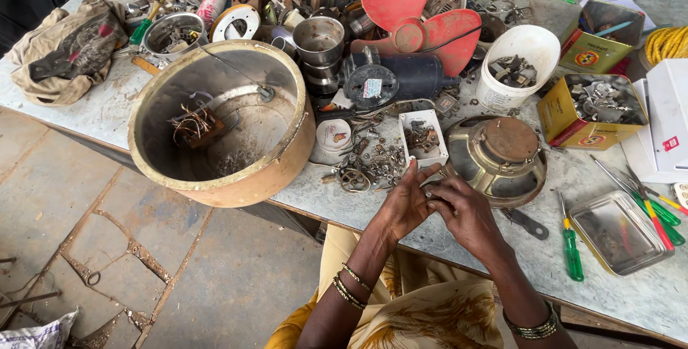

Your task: The person sorts through small metal hardware, screws, and electronic components on a workbench by hand.

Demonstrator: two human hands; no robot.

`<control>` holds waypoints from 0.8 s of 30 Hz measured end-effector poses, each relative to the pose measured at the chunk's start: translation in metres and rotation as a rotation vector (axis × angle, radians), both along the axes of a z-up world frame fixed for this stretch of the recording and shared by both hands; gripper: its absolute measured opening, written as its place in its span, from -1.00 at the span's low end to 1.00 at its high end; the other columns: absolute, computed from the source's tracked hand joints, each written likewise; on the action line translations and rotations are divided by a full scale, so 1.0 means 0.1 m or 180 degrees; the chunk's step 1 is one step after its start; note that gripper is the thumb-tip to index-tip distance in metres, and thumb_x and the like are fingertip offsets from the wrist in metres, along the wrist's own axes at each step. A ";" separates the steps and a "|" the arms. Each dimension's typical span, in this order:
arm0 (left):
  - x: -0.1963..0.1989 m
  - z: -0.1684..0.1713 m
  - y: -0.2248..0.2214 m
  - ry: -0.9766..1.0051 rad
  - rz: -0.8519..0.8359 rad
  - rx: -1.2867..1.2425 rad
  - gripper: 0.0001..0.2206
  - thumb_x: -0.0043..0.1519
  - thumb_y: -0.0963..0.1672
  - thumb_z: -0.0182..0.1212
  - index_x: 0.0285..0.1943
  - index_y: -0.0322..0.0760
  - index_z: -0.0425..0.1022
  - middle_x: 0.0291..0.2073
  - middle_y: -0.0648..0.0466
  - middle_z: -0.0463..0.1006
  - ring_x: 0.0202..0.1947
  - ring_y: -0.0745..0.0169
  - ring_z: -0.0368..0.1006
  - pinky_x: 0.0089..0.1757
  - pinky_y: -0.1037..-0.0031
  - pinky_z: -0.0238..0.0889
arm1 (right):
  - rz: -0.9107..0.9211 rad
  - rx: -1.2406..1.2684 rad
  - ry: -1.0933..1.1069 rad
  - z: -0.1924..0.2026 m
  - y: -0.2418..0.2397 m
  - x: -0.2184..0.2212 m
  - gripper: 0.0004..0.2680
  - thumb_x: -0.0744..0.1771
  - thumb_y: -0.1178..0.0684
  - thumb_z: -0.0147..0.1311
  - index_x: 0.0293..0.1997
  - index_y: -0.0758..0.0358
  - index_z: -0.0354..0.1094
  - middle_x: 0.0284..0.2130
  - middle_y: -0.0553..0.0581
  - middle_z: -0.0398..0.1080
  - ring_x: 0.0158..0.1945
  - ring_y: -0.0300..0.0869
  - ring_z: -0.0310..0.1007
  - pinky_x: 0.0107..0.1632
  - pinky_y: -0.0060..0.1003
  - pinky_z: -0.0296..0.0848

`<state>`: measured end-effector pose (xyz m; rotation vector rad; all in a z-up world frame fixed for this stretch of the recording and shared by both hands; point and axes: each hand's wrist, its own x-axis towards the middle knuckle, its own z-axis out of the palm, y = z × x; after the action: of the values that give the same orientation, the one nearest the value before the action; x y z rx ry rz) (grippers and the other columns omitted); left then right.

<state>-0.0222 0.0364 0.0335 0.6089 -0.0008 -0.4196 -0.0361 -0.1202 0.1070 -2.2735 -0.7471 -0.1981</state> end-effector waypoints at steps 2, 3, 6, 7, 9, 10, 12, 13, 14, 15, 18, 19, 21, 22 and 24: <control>-0.01 -0.05 0.00 -0.0087 0.0007 0.0114 -0.22 0.43 0.25 -0.16 0.58 -0.39 0.09 0.06 -0.07 0.44 -0.01 0.24 0.38 0.03 0.36 0.27 | 0.0014 -0.0082 -0.0154 0.00 0.05 -0.01 -0.82 0.25 0.19 0.25 -0.09 0.28 0.51 -0.18 0.16 0.51 -0.22 -0.04 0.58 -0.20 -0.16 0.53; -0.02 -0.06 0.00 -0.0165 -0.0022 0.0225 -0.22 0.47 0.25 -0.15 0.63 -0.38 0.08 0.05 -0.06 0.42 -0.04 0.28 0.34 0.01 0.37 0.24 | 0.0038 -0.0138 -0.0114 -0.01 0.05 -0.02 -0.83 0.25 0.20 0.25 -0.09 0.27 0.51 -0.22 0.15 0.51 -0.25 -0.04 0.57 -0.22 -0.13 0.51; -0.04 0.01 0.00 0.0200 -0.0007 0.0657 -0.22 0.35 0.24 -0.21 0.58 -0.32 -0.01 0.07 -0.08 0.47 0.00 0.29 0.42 0.08 0.36 0.32 | 0.0078 -0.0100 0.0034 -0.08 0.03 -0.03 -0.86 0.27 0.23 0.20 -0.11 0.29 0.47 -0.25 0.14 0.50 -0.27 -0.04 0.57 -0.25 -0.11 0.50; -0.05 0.04 0.01 0.0208 -0.0006 0.0651 -0.22 0.35 0.24 -0.21 0.58 -0.32 -0.01 0.07 -0.08 0.47 0.00 0.29 0.42 0.08 0.36 0.32 | 0.0101 -0.0007 0.0140 -0.12 0.01 -0.03 -0.88 0.29 0.26 0.16 -0.13 0.32 0.44 -0.24 0.14 0.49 -0.26 -0.05 0.57 -0.27 -0.13 0.52; -0.07 0.08 0.01 0.0071 -0.0047 0.0531 -0.22 0.38 0.23 -0.21 0.60 -0.36 -0.05 0.18 -0.18 0.39 0.04 0.20 0.39 0.10 0.31 0.30 | 0.0099 -0.0015 0.0174 -0.23 -0.03 0.00 -0.89 0.29 0.27 0.16 -0.15 0.34 0.42 -0.26 0.16 0.50 -0.29 -0.07 0.57 -0.29 -0.13 0.51; -0.07 0.10 0.01 0.0075 -0.0041 0.0521 -0.22 0.38 0.23 -0.21 0.60 -0.36 -0.05 0.18 -0.18 0.39 0.04 0.20 0.39 0.10 0.31 0.30 | 0.0095 -0.0018 0.0201 -0.30 -0.06 0.02 -0.91 0.28 0.27 0.16 -0.17 0.36 0.40 -0.29 0.17 0.51 -0.33 -0.08 0.58 -0.31 -0.13 0.50; -0.06 0.14 0.03 0.0279 0.0035 0.0538 -0.23 0.38 0.21 -0.22 0.60 -0.37 -0.06 0.34 -0.18 0.24 0.21 0.08 0.36 0.22 0.26 0.28 | 0.0192 0.0143 0.0226 -0.44 -0.10 0.15 -0.94 0.30 0.25 0.17 -0.20 0.31 0.42 -0.30 0.15 0.53 -0.32 -0.13 0.60 -0.30 -0.19 0.56; -0.06 0.15 0.04 0.0280 0.0042 0.0534 -0.23 0.38 0.21 -0.22 0.60 -0.37 -0.06 0.34 -0.18 0.24 0.21 0.08 0.36 0.22 0.26 0.28 | 0.0277 0.0311 0.0257 -0.49 -0.14 0.20 -0.96 0.31 0.23 0.17 -0.23 0.25 0.43 -0.32 0.12 0.55 -0.32 -0.19 0.62 -0.28 -0.26 0.61; -0.06 0.16 0.06 0.0176 0.0006 0.0475 -0.24 0.38 0.21 -0.23 0.60 -0.34 -0.05 0.38 -0.18 0.18 0.27 0.04 0.30 0.24 0.25 0.25 | 0.0283 0.0308 0.0257 -0.50 -0.23 0.24 -0.96 0.31 0.23 0.17 -0.23 0.25 0.43 -0.32 0.12 0.55 -0.32 -0.19 0.62 -0.28 -0.26 0.61; -0.06 0.18 0.08 0.0070 -0.0039 0.0418 -0.25 0.38 0.21 -0.24 0.61 -0.31 -0.05 0.42 -0.17 0.12 0.33 0.01 0.25 0.27 0.24 0.23 | 0.0173 0.1076 0.1046 -0.47 -0.35 0.30 -0.96 0.31 0.24 0.17 -0.23 0.29 0.43 -0.38 0.18 0.55 -0.38 -0.15 0.62 -0.34 -0.20 0.64; -0.08 0.20 0.11 0.0114 0.0039 0.0315 -0.29 0.38 0.19 -0.21 0.54 -0.35 0.05 0.40 -0.23 0.20 0.31 -0.07 0.30 0.22 0.19 0.31 | -0.0052 0.2307 0.2195 -0.36 -0.57 0.43 -0.95 0.30 0.24 0.17 -0.22 0.29 0.41 -0.41 0.21 0.53 -0.42 -0.15 0.59 -0.40 -0.17 0.63; -0.08 0.20 0.11 0.0105 0.0019 0.0313 -0.29 0.38 0.19 -0.21 0.54 -0.35 0.05 0.40 -0.23 0.20 0.31 -0.07 0.30 0.22 0.19 0.31 | -0.0141 0.2770 0.2560 -0.33 -0.61 0.45 -0.94 0.30 0.23 0.17 -0.21 0.26 0.39 -0.39 0.18 0.52 -0.39 -0.18 0.57 -0.40 -0.21 0.60; -0.11 0.15 0.11 0.0129 0.0114 0.0401 -0.34 0.39 0.18 -0.20 0.46 -0.38 0.17 0.34 -0.18 0.30 0.26 -0.04 0.36 0.18 0.19 0.35 | -0.0126 0.2940 0.2637 -0.31 -0.64 0.44 -0.94 0.30 0.21 0.18 -0.22 0.23 0.41 -0.39 0.16 0.54 -0.40 -0.20 0.57 -0.40 -0.25 0.58; -0.12 0.11 0.10 0.0132 0.0109 0.0399 -0.34 0.39 0.18 -0.20 0.46 -0.38 0.17 0.34 -0.18 0.30 0.26 -0.04 0.36 0.18 0.19 0.35 | -0.0096 0.3104 0.2729 -0.31 -0.64 0.43 -0.93 0.29 0.19 0.19 -0.23 0.20 0.42 -0.40 0.15 0.55 -0.42 -0.21 0.57 -0.40 -0.29 0.56; -0.14 0.02 0.07 -0.0117 0.0349 0.0851 -0.45 0.45 0.11 -0.11 0.33 -0.43 0.36 0.19 -0.21 0.50 0.11 0.05 0.52 0.09 0.22 0.45 | -0.0281 0.2901 0.2279 -0.32 -0.62 0.41 -0.93 0.30 0.20 0.20 -0.21 0.24 0.42 -0.40 0.15 0.54 -0.43 -0.22 0.54 -0.44 -0.31 0.49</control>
<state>-0.0366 0.0434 0.0360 0.8759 0.0542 -0.3041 0.0046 -0.1818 0.0754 -1.3414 -0.1086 0.2041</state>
